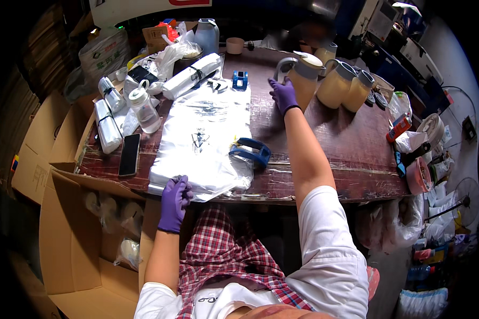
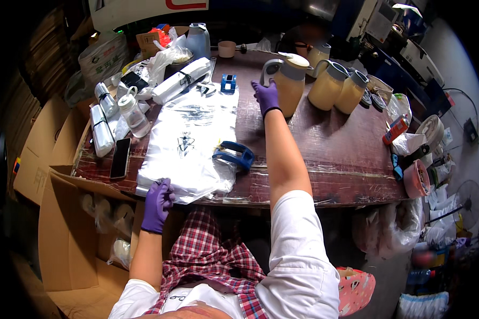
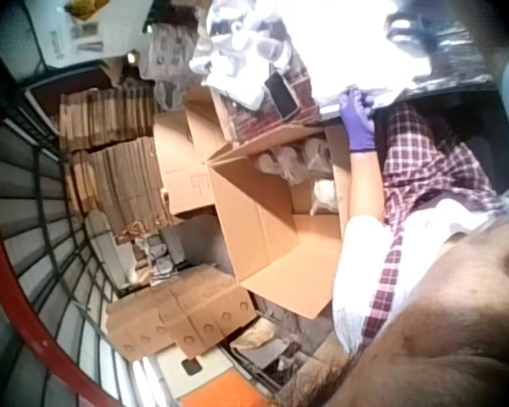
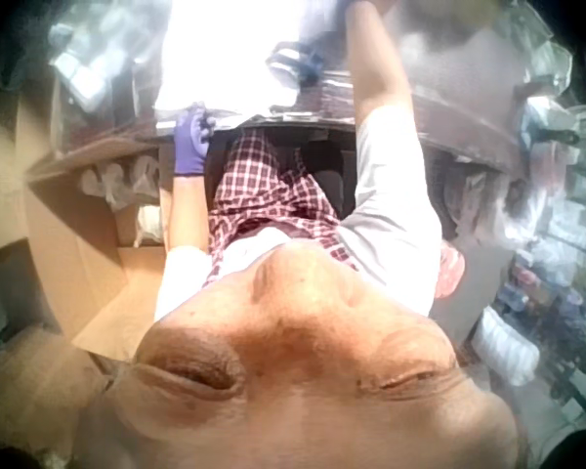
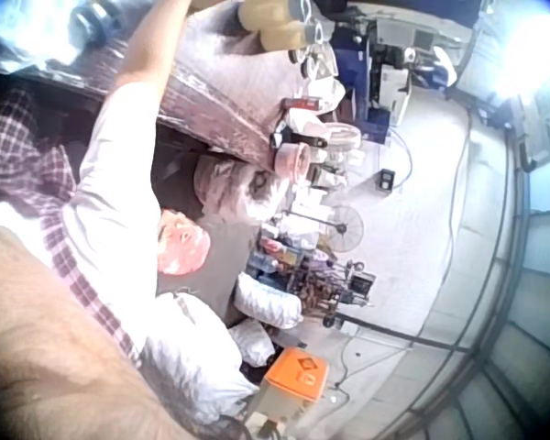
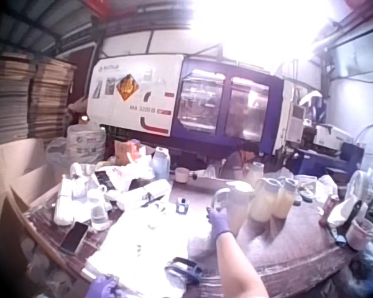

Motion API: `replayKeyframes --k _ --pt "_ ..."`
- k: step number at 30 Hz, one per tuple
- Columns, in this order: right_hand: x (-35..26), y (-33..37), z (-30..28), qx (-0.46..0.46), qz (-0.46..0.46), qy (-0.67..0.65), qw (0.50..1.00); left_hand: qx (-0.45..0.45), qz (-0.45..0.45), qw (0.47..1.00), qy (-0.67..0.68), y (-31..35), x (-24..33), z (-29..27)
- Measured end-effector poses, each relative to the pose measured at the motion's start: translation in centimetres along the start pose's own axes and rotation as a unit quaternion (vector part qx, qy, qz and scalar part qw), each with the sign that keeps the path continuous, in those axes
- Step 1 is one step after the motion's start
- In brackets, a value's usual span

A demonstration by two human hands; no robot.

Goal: The person assembles beige pitchers by inserting rubber stoppers into the spouts and placing lids on top. They handle each pitcher one at a time, then place the completed units into plastic bags and into a cardboard box.

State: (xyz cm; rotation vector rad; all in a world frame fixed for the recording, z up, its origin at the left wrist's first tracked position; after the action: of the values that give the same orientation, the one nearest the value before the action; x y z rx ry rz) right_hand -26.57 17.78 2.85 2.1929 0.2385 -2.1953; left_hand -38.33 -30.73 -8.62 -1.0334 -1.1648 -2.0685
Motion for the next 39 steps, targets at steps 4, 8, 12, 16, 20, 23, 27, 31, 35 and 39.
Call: replayKeyframes --k 4,8,12,16,20,23,27,31,35,39 --pt "0.5 -4.0 -6.3 0.133 -0.169 0.224 0.951 -0.103 0.013 0.995 -0.002 -0.2 -0.9 4.9" --pt "-10.3 3.2 -2.5 0.264 -0.381 0.341 0.818 -0.047 0.046 0.995 -0.081 -0.1 0.0 1.9" --pt "-16.3 -5.2 -6.0 0.267 -0.351 0.494 0.749 -0.055 0.042 0.993 -0.097 -1.3 -1.3 3.0" --pt "-14.9 -9.4 -7.2 0.155 -0.215 0.552 0.79 -0.054 0.052 0.992 -0.105 -1.1 -0.7 2.3" --pt "-12.8 -10.7 -9.1 0.18 -0.344 0.459 0.799 -0.039 0.041 0.993 -0.108 -2.1 -2.1 1.6" --pt "-13.6 -5.4 -9.3 0.115 -0.442 0.421 0.784 -0.04 0.049 0.993 -0.101 -2.1 -1.9 0.6" --pt "-14.1 5.2 -17.8 0.024 -0.457 0.33 0.826 -0.071 0.049 0.993 -0.086 -1.6 -1.5 1.7" --pt "-18.9 20.2 -18.9 0.107 -0.603 0.559 0.56 -0.048 0.021 0.998 -0.015 -2.4 -2.0 1.1" --pt "-15.8 29.1 -11.2 -0.15 -0.434 0.227 0.859 -0.058 0.028 0.997 0.048 -1.7 -1.7 1.7" --pt "-7.5 37.1 3.7 -0.295 -0.405 0.194 0.844 -0.121 0.063 0.99 0.041 -1.2 0.2 2.5"
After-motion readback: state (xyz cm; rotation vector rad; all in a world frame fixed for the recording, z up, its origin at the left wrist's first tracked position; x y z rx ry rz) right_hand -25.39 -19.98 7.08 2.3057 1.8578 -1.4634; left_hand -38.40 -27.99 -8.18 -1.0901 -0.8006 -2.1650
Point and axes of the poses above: each hand's wrist, its own y-axis away from the middle knuckle, its own z-axis out of the palm, x = y × z, the point moved 9 cm from there along -y, towards the middle knuckle, and after that the axes turned 12 degrees about x, right-handed, at the moved point
